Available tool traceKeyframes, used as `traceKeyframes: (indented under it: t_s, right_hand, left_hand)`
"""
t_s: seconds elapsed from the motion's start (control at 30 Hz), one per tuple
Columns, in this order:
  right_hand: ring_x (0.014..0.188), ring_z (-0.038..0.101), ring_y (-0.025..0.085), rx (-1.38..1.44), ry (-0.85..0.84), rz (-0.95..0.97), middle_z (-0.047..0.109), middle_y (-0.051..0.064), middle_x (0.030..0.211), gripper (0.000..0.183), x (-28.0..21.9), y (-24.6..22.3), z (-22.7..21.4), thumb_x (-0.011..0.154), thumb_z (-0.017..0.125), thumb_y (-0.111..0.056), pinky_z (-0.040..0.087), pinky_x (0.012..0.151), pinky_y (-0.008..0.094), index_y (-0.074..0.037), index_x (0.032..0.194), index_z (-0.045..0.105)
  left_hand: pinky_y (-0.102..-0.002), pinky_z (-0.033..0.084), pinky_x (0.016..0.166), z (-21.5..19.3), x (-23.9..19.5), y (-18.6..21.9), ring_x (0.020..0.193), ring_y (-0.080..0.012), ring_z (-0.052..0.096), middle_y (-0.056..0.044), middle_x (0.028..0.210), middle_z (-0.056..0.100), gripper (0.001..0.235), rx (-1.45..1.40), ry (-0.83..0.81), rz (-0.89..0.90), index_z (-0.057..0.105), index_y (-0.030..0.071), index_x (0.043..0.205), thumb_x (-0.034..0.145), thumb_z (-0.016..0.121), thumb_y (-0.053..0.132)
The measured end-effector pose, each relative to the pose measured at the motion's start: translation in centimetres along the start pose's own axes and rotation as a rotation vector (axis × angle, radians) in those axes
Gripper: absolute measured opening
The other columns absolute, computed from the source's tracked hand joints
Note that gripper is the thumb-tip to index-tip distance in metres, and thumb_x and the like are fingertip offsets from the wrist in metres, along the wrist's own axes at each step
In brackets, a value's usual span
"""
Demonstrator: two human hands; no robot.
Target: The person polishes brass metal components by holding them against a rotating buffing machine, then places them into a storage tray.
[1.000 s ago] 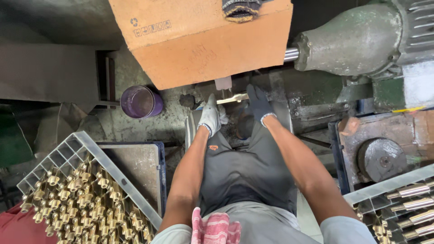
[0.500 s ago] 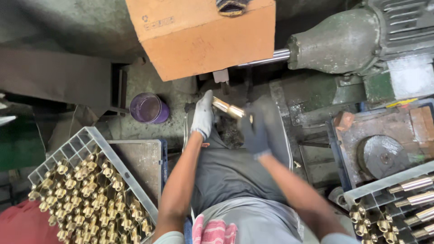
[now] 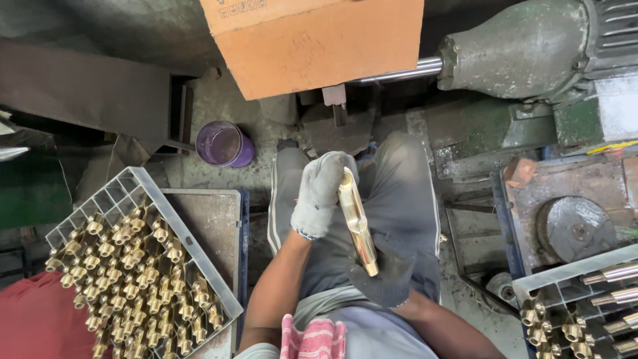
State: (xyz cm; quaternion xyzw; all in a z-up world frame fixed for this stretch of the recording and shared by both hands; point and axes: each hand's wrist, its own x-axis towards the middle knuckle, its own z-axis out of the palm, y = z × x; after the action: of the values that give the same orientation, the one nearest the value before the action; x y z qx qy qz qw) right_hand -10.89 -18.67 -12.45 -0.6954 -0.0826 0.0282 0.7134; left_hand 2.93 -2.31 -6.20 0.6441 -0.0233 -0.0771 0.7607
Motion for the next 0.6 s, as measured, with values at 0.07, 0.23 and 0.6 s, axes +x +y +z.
traceKeyframes:
  t_s: [0.07, 0.23, 0.6]
  right_hand:
    - [0.071, 0.060, 0.009, 0.056, 0.009, -0.013, 0.064, 0.003, 0.084, 0.023, 0.2, -1.2, 0.2, 0.087, 0.079, -0.011, 0.051, 0.059, 0.026, 0.002, 0.099, 0.064]
    - [0.066, 0.056, 0.007, -0.057, 0.035, -0.095, 0.063, 0.002, 0.076, 0.024, 1.5, -4.2, -0.1, 0.086, 0.079, -0.018, 0.047, 0.057, 0.024, 0.001, 0.090, 0.066]
    - [0.062, 0.054, 0.007, -0.050, 0.060, -0.079, 0.060, 0.001, 0.071, 0.030, 2.2, -4.9, 0.1, 0.085, 0.081, -0.025, 0.044, 0.054, 0.025, 0.001, 0.087, 0.066]
  left_hand:
    - [-0.026, 0.046, 0.062, 0.1, -0.3, -0.3, 0.068, -0.0092, 0.057, -0.001, 0.073, 0.061, 0.047, -0.040, -0.007, -0.004, 0.064, 0.004, 0.084, 0.104, 0.049, 0.043]
    - [-0.024, 0.043, 0.057, 0.4, -0.5, -0.2, 0.066, -0.0077, 0.056, 0.001, 0.074, 0.061, 0.043, -0.107, 0.029, -0.080, 0.065, 0.005, 0.089, 0.102, 0.053, 0.044]
    - [-0.023, 0.037, 0.050, 0.7, -0.2, 0.8, 0.057, -0.0063, 0.050, 0.001, 0.067, 0.059, 0.044, -0.108, 0.016, -0.163, 0.064, 0.007, 0.082, 0.102, 0.051, 0.043]
